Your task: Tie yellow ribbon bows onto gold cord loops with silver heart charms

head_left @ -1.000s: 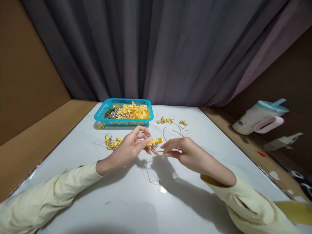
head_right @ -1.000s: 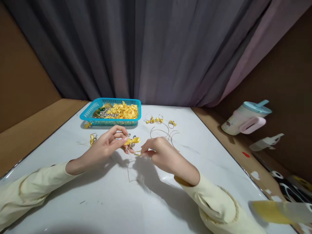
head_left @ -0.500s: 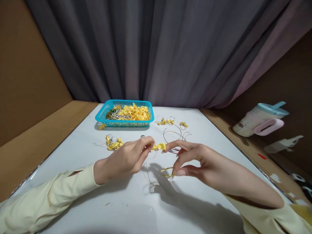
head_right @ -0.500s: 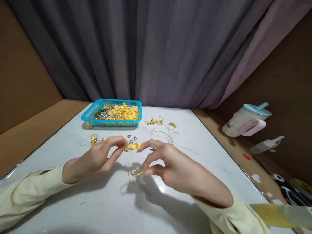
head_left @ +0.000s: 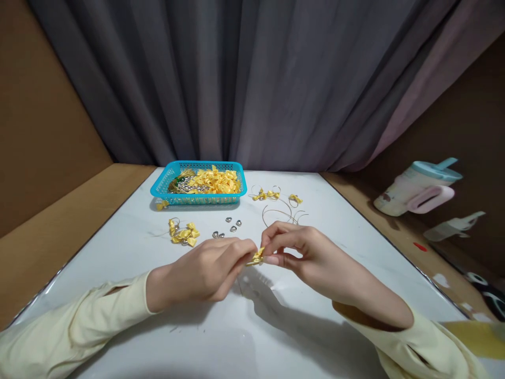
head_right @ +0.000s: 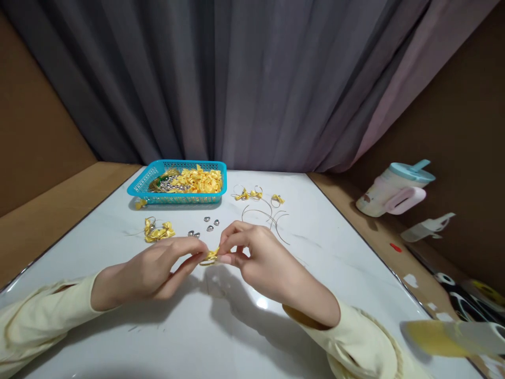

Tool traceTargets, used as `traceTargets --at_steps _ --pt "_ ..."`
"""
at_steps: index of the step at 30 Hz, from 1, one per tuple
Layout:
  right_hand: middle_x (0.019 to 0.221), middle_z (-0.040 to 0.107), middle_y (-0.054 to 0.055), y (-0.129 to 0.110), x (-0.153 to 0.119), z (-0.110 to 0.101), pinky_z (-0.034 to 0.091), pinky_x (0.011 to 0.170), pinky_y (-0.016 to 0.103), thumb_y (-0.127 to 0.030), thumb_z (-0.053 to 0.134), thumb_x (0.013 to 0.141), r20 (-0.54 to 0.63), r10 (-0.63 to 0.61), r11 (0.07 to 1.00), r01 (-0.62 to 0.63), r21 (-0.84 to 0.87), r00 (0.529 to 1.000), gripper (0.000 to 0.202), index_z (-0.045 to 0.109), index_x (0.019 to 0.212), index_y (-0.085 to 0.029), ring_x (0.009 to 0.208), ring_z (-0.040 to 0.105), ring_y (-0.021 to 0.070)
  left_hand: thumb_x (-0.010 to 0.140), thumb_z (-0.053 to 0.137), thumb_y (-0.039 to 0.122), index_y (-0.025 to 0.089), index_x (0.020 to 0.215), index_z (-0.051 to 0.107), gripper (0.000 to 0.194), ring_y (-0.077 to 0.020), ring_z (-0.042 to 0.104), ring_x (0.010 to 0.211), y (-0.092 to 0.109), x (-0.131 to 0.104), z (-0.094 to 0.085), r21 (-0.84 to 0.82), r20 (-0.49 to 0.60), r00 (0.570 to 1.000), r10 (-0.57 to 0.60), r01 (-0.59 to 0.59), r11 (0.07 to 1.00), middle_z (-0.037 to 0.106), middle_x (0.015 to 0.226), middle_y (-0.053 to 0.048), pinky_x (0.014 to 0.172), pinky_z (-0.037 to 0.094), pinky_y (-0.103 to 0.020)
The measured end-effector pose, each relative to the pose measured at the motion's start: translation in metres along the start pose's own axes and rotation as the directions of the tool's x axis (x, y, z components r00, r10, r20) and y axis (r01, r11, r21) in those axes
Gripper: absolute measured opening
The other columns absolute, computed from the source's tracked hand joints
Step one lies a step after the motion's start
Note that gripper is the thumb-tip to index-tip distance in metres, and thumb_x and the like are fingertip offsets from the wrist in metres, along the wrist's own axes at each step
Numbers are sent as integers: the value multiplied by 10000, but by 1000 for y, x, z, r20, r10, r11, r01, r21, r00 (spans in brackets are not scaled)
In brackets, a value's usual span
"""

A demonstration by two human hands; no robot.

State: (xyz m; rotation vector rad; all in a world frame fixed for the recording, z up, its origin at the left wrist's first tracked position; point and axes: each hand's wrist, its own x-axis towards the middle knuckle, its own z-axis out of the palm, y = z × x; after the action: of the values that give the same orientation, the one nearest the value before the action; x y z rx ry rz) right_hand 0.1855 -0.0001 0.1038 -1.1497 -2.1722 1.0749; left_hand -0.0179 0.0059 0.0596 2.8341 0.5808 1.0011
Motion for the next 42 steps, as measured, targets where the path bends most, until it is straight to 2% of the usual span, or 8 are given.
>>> traceTargets --at_steps 5,9,14,22,32,34,39,42 --pt "871 605 37 0 1 -3 434 700 256 -86 545 801 -2 9 999 -9 36 1000 165 650 698 -160 765 566 133 902 396 144 207 1007 382 123 -138 582 681 2 2 -4 -244 20 960 -278 275 930 598 811 -25 616 458 -253" --pt "827 596 43 2 3 -4 442 659 251 -170 570 778 -43 13 987 -6 158 999 132 639 667 -155 728 565 134 932 356 378 210 1004 393 186 -156 580 776 0 8 -4 -590 208 766 -609 594 546 596 840 -29 688 453 -277" --pt "810 564 42 11 10 -5 438 651 266 -211 592 745 -81 41 966 -19 259 996 127 623 641 -144 708 542 131 904 279 559 191 1004 431 411 -143 576 696 0 10 -1 -676 590 658 -468 719 158 585 868 -37 713 445 -297" --pt "806 559 32 30 20 -7 449 678 268 -142 620 675 54 103 937 -115 329 993 75 649 606 -130 686 538 107 837 489 489 165 677 542 366 -93 303 514 -5 17 -24 -351 596 575 -561 814 462 354 558 59 469 220 -209" --pt "799 570 13 38 27 -1 452 687 263 -96 634 668 170 77 902 -141 408 983 69 664 619 -134 679 552 101 837 485 457 164 647 533 352 -97 297 520 -2 24 -36 -378 546 581 -603 813 442 347 553 51 469 228 -212" --pt "802 574 18 37 27 5 450 686 261 -57 605 693 111 38 956 -68 287 993 120 658 620 -137 687 549 105 857 466 430 167 665 548 336 -95 292 504 -2 22 -33 -350 525 611 -592 789 504 340 542 55 464 227 -216" --pt "852 615 41 30 23 19 451 690 257 28 546 714 51 -46 999 45 30 998 209 655 659 -142 749 575 134 895 438 343 173 700 557 285 -125 476 680 -7 15 -23 -284 316 806 -501 584 760 504 739 9 622 359 -234" --pt "841 610 39 27 21 23 448 668 249 56 534 701 5 -65 998 66 -21 998 226 647 659 -135 718 572 129 907 413 330 176 726 560 279 -137 519 726 -8 16 -19 -296 303 790 -532 609 736 544 811 -7 664 400 -251"
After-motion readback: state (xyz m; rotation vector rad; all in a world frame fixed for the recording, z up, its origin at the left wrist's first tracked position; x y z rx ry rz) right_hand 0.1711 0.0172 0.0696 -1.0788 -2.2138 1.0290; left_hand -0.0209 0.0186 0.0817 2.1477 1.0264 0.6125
